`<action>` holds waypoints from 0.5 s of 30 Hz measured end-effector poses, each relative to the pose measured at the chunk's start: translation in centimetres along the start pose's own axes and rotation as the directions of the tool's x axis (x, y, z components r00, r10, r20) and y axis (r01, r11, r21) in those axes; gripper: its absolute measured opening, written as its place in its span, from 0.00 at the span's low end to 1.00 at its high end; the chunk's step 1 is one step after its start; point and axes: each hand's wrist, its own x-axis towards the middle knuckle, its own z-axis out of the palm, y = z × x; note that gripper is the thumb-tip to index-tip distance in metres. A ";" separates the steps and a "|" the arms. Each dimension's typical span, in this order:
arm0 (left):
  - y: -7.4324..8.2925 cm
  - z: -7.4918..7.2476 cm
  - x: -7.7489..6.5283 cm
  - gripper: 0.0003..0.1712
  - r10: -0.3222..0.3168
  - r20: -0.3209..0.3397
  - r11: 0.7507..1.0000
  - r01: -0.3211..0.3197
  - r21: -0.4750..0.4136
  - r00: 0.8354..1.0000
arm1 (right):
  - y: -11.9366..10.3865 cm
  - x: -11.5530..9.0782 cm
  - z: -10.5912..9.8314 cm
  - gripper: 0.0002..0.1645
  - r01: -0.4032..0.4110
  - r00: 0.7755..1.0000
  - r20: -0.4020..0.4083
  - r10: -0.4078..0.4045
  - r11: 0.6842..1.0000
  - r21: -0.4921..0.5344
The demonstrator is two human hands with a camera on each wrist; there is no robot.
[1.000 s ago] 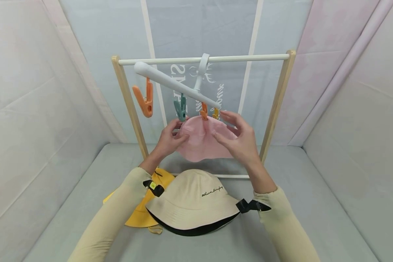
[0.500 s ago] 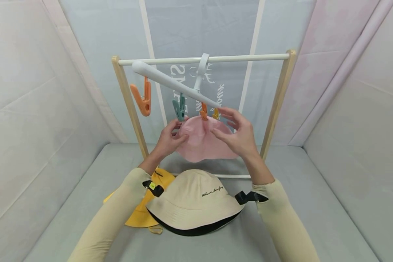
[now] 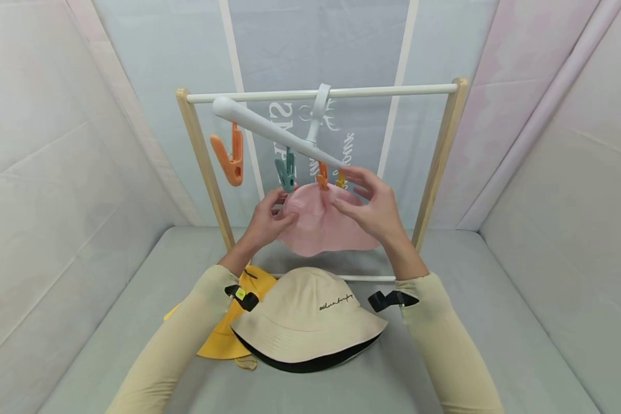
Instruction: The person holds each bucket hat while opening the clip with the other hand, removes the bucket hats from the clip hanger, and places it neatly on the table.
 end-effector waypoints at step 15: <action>0.0 -0.1 -0.1 0.36 -0.009 0.005 1.000 0.009 0.007 1.000 | 0.6 1.2 0.8 0.36 -0.001 0.998 0.063 -0.006 0.995 0.100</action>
